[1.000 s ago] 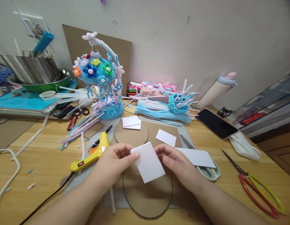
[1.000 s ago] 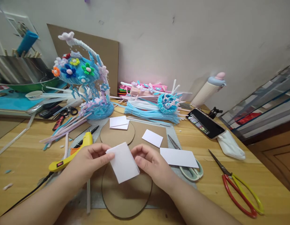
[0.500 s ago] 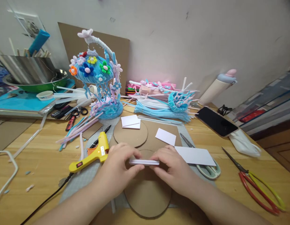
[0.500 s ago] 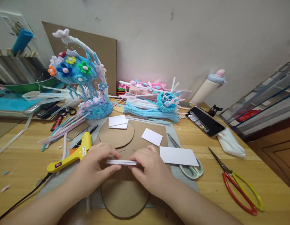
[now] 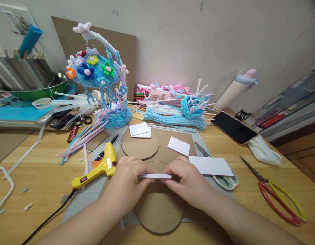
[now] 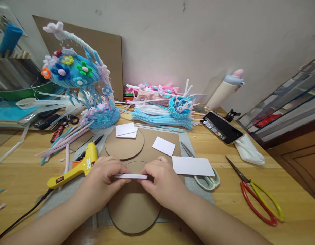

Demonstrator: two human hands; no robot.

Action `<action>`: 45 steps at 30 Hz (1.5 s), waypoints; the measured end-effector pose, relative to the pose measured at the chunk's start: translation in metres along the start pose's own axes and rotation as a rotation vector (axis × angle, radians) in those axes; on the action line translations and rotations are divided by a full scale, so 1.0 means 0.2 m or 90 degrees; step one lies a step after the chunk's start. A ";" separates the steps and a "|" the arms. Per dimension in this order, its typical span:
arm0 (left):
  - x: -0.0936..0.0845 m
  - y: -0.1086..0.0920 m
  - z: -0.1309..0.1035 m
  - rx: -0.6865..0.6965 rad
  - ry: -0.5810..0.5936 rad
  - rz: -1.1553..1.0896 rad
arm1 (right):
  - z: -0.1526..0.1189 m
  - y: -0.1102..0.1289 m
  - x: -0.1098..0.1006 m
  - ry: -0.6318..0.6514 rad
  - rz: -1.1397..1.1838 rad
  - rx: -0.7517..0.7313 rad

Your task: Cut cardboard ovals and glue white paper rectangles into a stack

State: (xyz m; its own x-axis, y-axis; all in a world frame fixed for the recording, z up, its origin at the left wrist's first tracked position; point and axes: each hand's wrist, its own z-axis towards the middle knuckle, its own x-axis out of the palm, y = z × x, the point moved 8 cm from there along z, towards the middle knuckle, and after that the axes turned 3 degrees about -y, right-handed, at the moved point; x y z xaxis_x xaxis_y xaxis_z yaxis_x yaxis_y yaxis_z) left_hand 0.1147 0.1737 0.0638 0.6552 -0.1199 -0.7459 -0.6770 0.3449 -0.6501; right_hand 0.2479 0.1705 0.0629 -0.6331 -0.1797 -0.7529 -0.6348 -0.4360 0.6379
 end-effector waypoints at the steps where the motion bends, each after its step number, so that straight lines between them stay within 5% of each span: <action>1: 0.00 0.00 0.00 -0.002 -0.003 -0.004 | 0.00 0.01 -0.01 -0.005 0.004 -0.005; 9: 0.02 -0.02 -0.04 -0.047 -0.004 -0.113 | -0.04 0.13 -0.13 -0.132 0.124 -0.127; 16: 0.00 -0.06 -0.04 0.026 -0.009 -0.068 | -0.03 0.07 -0.05 -0.019 0.106 -0.062; 30: 0.00 -0.10 -0.04 0.077 -0.037 -0.095 | -0.03 0.05 -0.03 -0.040 0.133 -0.051; 38: 0.01 0.01 -0.04 -0.065 -0.041 -0.375 | -0.02 0.06 -0.04 -0.051 0.106 -0.085; 45: -0.01 -0.05 -0.02 0.054 -0.021 -0.069 | -0.03 0.07 -0.01 0.013 -0.006 -0.095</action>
State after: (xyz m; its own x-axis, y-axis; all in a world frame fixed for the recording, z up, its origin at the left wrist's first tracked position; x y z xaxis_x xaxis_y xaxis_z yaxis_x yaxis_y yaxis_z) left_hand 0.1189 0.1657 0.0717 0.7339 -0.1307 -0.6666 -0.5726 0.4089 -0.7106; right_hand 0.2428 0.1601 0.0724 -0.6176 -0.1926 -0.7625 -0.5662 -0.5641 0.6010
